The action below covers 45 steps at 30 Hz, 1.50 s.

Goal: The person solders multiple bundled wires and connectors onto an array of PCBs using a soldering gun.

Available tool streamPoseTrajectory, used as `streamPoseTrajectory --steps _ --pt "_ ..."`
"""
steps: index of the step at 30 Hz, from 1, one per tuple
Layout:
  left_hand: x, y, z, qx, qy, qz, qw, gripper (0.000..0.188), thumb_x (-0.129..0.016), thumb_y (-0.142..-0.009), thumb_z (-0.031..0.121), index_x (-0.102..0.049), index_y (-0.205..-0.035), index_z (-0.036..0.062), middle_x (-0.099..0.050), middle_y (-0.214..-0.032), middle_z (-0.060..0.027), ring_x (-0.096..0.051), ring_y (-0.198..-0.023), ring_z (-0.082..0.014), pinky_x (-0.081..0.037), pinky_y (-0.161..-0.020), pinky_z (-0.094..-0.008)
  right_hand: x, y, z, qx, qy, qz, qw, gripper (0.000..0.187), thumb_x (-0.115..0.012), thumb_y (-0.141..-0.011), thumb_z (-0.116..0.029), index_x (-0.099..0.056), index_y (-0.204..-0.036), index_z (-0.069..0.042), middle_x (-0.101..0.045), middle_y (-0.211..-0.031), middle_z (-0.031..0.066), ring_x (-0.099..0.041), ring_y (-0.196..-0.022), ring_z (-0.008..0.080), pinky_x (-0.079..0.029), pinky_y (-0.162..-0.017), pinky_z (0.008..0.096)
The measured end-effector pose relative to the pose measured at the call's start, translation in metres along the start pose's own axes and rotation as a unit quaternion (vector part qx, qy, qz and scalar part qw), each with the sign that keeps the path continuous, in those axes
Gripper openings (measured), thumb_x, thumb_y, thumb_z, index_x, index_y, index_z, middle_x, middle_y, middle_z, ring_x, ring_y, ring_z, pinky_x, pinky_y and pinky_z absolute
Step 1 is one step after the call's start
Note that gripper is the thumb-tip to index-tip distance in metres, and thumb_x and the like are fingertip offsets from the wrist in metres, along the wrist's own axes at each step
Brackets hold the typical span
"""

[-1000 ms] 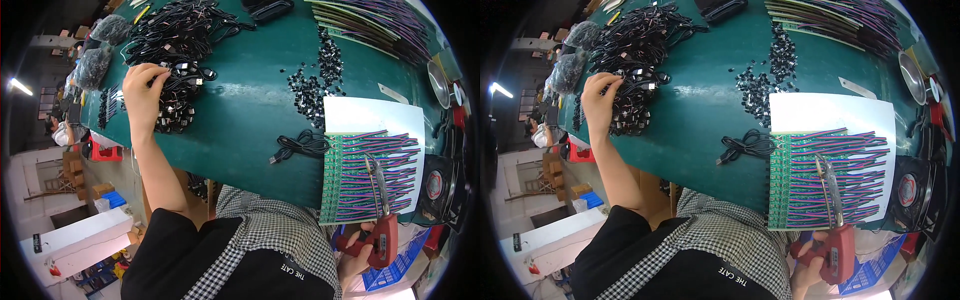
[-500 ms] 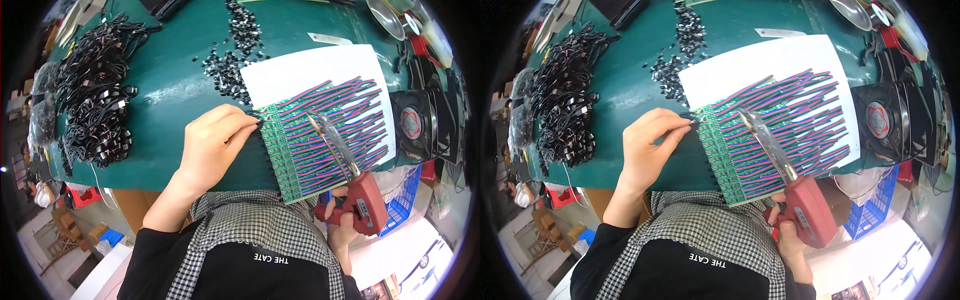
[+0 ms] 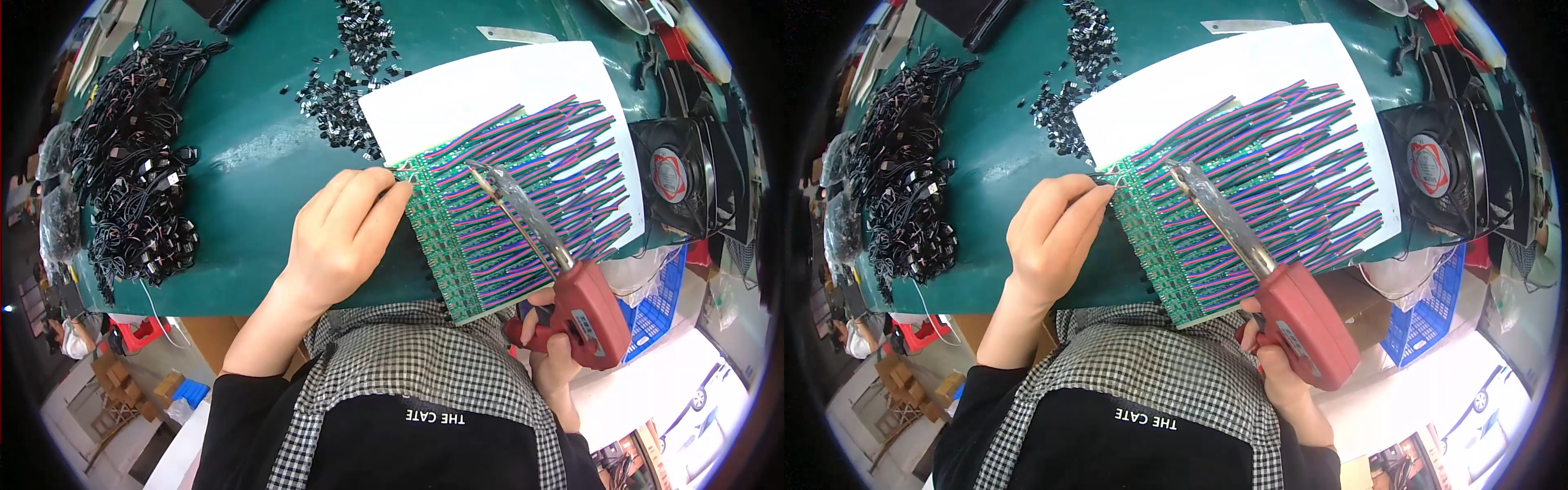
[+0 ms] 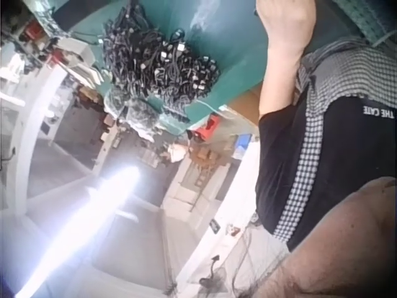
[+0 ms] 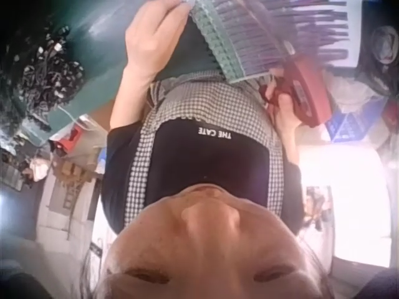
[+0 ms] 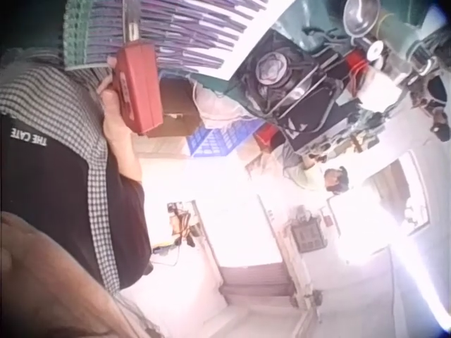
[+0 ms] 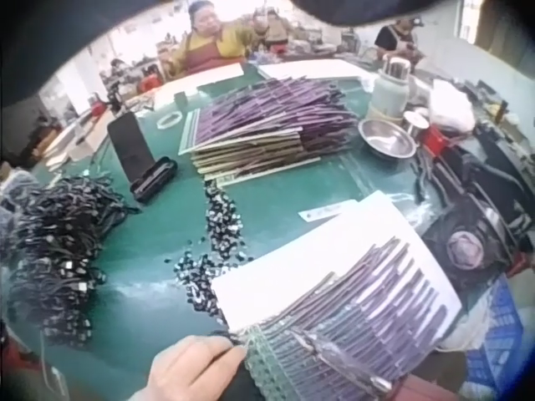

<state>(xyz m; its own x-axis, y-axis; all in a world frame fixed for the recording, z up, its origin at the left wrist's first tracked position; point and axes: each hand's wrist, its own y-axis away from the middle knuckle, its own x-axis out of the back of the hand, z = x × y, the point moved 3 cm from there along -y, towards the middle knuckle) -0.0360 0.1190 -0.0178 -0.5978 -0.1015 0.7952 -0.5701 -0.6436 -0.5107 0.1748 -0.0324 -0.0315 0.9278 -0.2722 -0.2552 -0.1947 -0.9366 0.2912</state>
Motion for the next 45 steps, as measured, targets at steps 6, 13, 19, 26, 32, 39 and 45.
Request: streamPoseTrajectory --steps 6,13,19,26,32,39,45 --pt "-0.004 0.004 0.003 -0.07 -0.036 0.011 0.997 0.02 -0.064 -0.061 0.0 -0.061 -0.08 -0.0036 -0.056 -0.079 -0.0083 -0.057 -0.066 -0.0186 -0.047 -0.053 -0.026 -0.003 -0.002 0.001 0.002 -0.003 -0.023 1.0 0.063 -0.066 -0.082 -0.035 -0.041 -0.127 0.0 -0.055 -0.114 0.017 -0.052 -0.069 0.013 -0.043 -0.059 0.0236" --pt "-0.003 0.001 0.009 -0.095 -0.104 -0.04 0.989 0.019 -0.063 -0.062 0.002 -0.061 -0.08 -0.0034 -0.056 -0.081 -0.008 -0.057 -0.069 -0.0178 -0.047 -0.054 -0.0235 -0.006 -0.004 -0.001 -0.007 0.062 0.021 0.998 0.076 -0.064 -0.079 -0.047 -0.034 -0.127 0.004 -0.057 -0.101 0.0185 -0.051 -0.053 0.0125 -0.04 -0.046 0.0212" --pt "-0.003 -0.001 0.01 -0.104 -0.102 -0.054 0.988 0.019 -0.063 -0.062 0.002 -0.062 -0.08 -0.0039 -0.057 -0.081 -0.0091 -0.057 -0.07 -0.0179 -0.047 -0.052 -0.0227 -0.007 -0.004 -0.002 -0.009 0.059 0.019 0.998 0.076 -0.064 -0.079 -0.047 -0.035 -0.126 0.005 -0.058 -0.101 0.0184 -0.051 -0.053 0.0127 -0.04 -0.046 0.0214" --pt "-0.006 -0.001 0.004 -0.135 -0.068 -0.033 0.988 0.02 -0.064 -0.061 0.001 -0.062 -0.08 -0.0026 -0.058 -0.081 -0.009 -0.058 -0.07 -0.0179 -0.047 -0.051 -0.0239 -0.009 -0.006 -0.004 -0.017 0.062 0.015 0.998 0.076 -0.065 -0.078 -0.049 -0.037 -0.124 0.005 -0.058 -0.099 0.0175 -0.05 -0.053 0.0123 -0.04 -0.046 0.0215" --pt "0.002 -0.005 0.004 -0.008 -0.039 -0.045 0.998 0.02 -0.067 -0.062 0.003 -0.061 -0.082 0.0012 -0.057 -0.08 -0.0058 -0.056 -0.07 -0.0191 -0.046 -0.053 -0.0269 -0.01 -0.006 -0.006 -0.028 0.062 0.011 0.998 0.076 -0.065 -0.079 -0.049 -0.037 -0.123 0.006 -0.057 -0.098 0.0175 -0.05 -0.053 0.0125 -0.04 -0.047 0.0216" --pt "0.014 -0.004 -0.009 0.205 0.12 -0.138 0.961 0.015 -0.067 -0.067 0.0 -0.061 -0.081 0.0014 -0.059 -0.081 -0.0073 -0.056 -0.073 -0.0219 -0.046 -0.059 -0.0307 -0.009 -0.004 -0.004 0.004 0.055 0.019 0.998 0.073 -0.064 -0.08 -0.047 -0.037 -0.122 0.005 -0.057 -0.097 0.0179 -0.05 -0.053 0.013 -0.04 -0.047 0.0219" --pt "0.017 0.001 -0.017 0.286 0.218 -0.143 0.922 0.012 -0.066 -0.07 -0.003 -0.062 -0.08 0.0007 -0.06 -0.079 -0.0057 -0.057 -0.071 -0.0174 -0.045 -0.06 -0.0268 -0.003 0.004 -0.001 -0.009 -0.028 -0.007 1.0 0.065 -0.069 -0.079 -0.036 -0.041 -0.127 -0.003 -0.056 -0.113 0.0156 -0.052 -0.069 0.0112 -0.044 -0.06 0.0217"
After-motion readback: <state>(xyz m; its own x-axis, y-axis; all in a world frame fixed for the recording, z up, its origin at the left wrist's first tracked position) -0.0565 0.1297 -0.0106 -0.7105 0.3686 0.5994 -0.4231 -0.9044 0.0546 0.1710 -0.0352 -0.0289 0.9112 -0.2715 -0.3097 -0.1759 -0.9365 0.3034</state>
